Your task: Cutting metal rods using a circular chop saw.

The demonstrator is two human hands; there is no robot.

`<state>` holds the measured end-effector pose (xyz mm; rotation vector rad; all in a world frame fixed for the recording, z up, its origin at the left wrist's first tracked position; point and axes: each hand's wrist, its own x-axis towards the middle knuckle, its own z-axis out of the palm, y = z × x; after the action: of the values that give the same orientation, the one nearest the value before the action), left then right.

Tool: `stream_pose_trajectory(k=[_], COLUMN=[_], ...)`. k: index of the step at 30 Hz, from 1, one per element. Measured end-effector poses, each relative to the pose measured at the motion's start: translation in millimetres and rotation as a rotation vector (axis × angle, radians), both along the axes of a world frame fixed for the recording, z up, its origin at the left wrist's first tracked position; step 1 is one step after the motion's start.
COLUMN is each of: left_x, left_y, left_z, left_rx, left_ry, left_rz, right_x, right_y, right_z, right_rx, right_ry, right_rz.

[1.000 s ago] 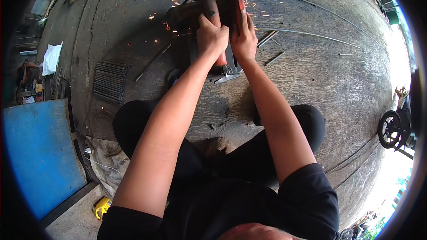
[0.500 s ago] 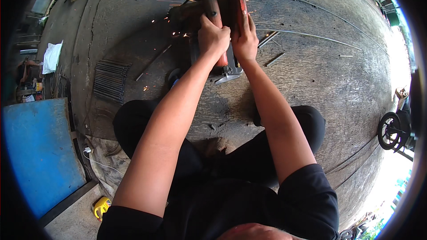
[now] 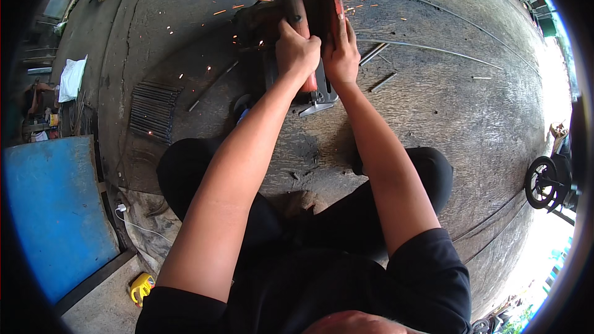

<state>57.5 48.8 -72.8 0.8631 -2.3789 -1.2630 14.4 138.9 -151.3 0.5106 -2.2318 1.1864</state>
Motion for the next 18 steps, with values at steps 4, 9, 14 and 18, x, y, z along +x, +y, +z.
stream_pose_trajectory(k=[4, 9, 14, 18], left_x=[0.6, 0.3, 0.8, -0.2], left_y=[-1.3, 0.7, -3.1, 0.4], left_z=[-0.9, 0.7, -2.5, 0.5], left_rx=[-0.002, -0.004, 0.003, 0.029], left_ry=[0.021, 0.007, -0.022, 0.0], left_rz=[-0.006, -0.014, -0.007, -0.021], right_x=[0.3, -1.8, 0.4, -0.6], right_y=[-0.5, 1.5, -1.5, 2.2], right_z=[0.4, -0.4, -2.7, -1.1], right_rx=[-0.006, 0.008, 0.01, 0.011], right_ry=[-0.005, 0.016, -0.009, -0.017], right_rz=[0.015, 0.0, 0.002, 0.006])
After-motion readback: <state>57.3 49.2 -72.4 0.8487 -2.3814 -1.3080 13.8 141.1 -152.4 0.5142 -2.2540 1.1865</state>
